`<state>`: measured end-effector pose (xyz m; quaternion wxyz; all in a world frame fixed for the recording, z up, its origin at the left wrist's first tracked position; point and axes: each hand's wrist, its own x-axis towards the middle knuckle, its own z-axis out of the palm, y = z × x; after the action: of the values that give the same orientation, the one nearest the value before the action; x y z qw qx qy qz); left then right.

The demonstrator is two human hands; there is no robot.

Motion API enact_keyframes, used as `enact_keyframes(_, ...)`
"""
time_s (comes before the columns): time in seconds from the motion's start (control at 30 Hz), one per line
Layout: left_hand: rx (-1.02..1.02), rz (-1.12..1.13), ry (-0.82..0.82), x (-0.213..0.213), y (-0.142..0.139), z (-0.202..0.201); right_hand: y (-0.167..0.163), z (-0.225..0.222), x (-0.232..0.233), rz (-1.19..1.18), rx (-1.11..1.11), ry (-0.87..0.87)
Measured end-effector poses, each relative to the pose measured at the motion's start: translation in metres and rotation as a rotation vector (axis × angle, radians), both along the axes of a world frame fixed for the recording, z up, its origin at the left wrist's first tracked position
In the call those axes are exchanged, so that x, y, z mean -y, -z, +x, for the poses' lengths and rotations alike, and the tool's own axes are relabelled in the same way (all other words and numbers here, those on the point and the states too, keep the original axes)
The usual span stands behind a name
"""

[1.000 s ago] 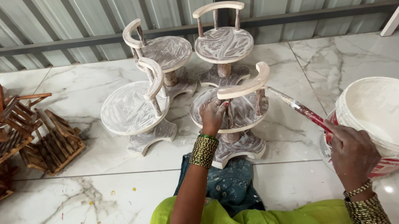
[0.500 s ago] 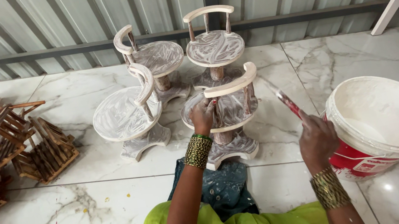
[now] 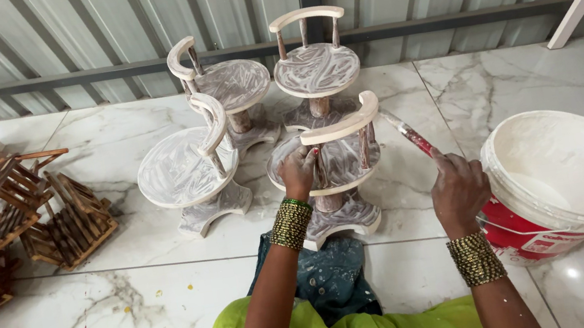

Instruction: The person sits on the floor painting small wooden chairs white. They dip a paintbrush into a bucket of white paint and brush the paint onto the chair seats, backs and legs, steadying each chair with the other hand and rotating it to reach different sides.

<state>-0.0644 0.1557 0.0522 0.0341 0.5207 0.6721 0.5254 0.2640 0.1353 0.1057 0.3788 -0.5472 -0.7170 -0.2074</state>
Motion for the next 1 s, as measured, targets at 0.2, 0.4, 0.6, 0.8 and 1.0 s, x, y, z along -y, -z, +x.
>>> enact_keyframes(0.2,-0.014,-0.025,-0.050,-0.006,0.001,0.001,0.013,0.010,0.018,0.012,0.080,-0.026)
enact_keyframes(0.4,-0.014,0.011,-0.034,-0.006,0.009,0.000,0.000,0.019,-0.002,-0.052,0.069,0.019)
enact_keyframes(0.6,-0.055,-0.027,-0.073,-0.003,0.008,0.002,0.013,0.017,-0.007,-0.060,0.060,-0.024)
enact_keyframes(0.8,-0.022,0.036,-0.033,0.005,0.004,0.006,0.027,0.029,-0.001,-0.065,0.054,-0.034)
enact_keyframes(1.0,-0.120,-0.073,-0.112,-0.006,-0.003,0.003,0.018,0.023,-0.009,-0.143,-0.006,-0.048)
